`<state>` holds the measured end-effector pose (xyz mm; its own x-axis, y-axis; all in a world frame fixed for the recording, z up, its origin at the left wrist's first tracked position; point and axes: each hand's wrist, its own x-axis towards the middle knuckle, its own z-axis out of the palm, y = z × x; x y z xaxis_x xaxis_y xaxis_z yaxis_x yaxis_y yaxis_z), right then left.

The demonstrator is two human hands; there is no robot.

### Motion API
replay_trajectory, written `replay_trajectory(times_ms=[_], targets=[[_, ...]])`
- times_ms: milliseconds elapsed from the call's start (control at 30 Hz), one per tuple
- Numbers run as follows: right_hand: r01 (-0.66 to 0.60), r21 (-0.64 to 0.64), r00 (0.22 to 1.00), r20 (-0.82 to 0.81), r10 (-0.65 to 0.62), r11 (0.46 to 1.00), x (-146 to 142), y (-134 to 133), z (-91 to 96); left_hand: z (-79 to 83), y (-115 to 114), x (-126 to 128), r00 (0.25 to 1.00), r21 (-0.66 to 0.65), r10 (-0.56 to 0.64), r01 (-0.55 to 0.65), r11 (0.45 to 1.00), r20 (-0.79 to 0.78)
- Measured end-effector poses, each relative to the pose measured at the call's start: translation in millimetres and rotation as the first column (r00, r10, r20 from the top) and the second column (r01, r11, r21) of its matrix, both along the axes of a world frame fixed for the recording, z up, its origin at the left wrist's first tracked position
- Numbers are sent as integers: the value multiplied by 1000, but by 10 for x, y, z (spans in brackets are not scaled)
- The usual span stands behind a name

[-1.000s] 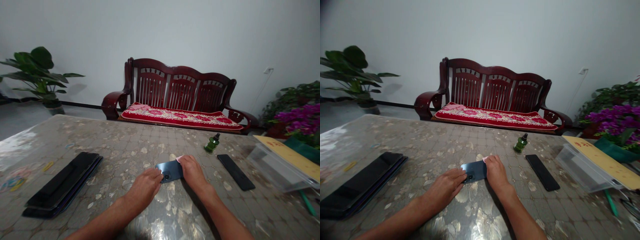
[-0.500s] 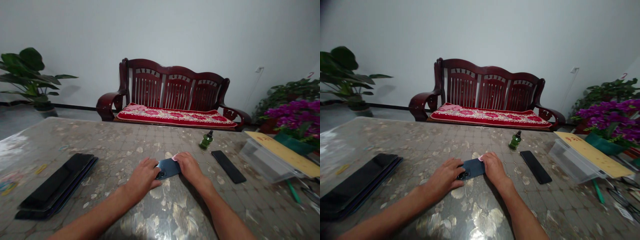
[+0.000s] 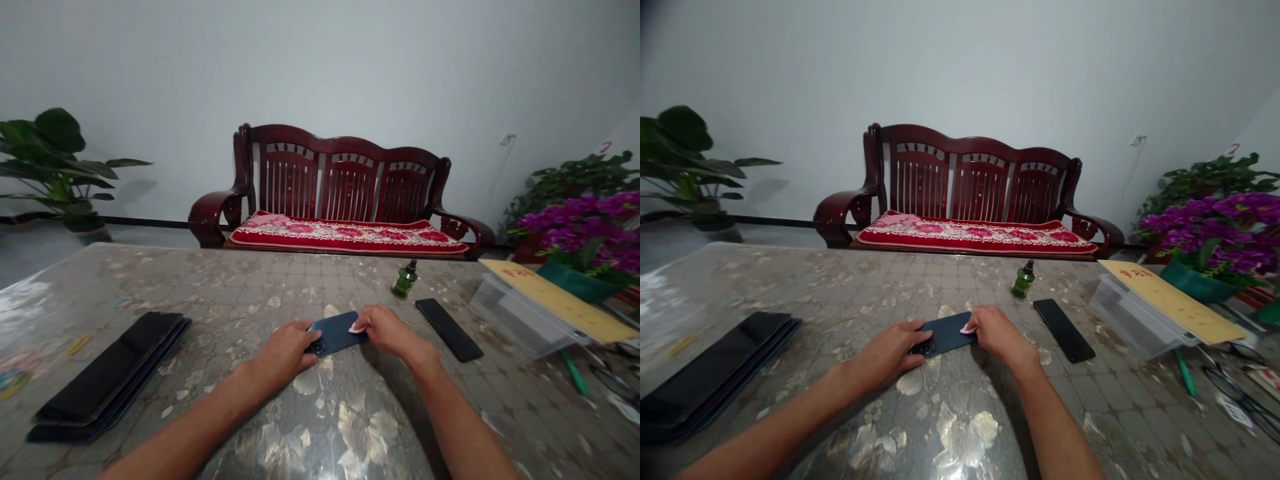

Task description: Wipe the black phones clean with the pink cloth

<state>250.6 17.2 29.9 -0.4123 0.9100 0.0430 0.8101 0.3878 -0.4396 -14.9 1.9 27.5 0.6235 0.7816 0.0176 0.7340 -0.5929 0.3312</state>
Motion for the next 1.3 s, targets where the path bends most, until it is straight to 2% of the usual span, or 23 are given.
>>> replay_trajectory(times_ms=[200, 433, 567, 667, 867, 967, 1033, 1100, 1200, 1300], targets=[[9, 126, 999, 50, -15, 992, -54, -3, -35, -53, -5, -6, 999, 37, -33, 33, 999, -2], [36, 19, 998, 41, -37, 999, 16, -52, 40, -18, -85, 9, 1000, 38, 12, -13, 999, 20], [189, 192, 981, 6, -194, 963, -40, -3, 54, -50, -110, 56, 998, 80, 70, -69, 994, -3], [224, 257, 973, -3, -231, 940, -162, 13, -11, -84, -139, 100, 991, 126, 131, -127, 984, -29], [88, 280, 992, 61, -110, 956, -483, -108, -140, -34, -201, 192, 973, 163, 208, -190, 968, -100], [-73, 243, 996, 70, 57, 967, -565, -153, -107, 16, -221, 254, 954, 164, 262, -238, 957, -146], [-146, 199, 989, -3, 149, 969, -568, -141, -81, 35, -235, 314, 938, 162, 295, -268, 950, -180], [-101, 191, 981, -141, 130, 976, -538, -92, -79, 45, -257, 389, 919, 171, 331, -299, 939, -213], [110, 186, 937, -348, -40, 976, -451, 17, -126, 74, -303, 495, 890, 176, 377, -341, 924, -257], [256, 156, 873, -462, -159, 954, -355, 104, -183, 156, -315, 514, 896, 97, 344, -330, 939, -279]])
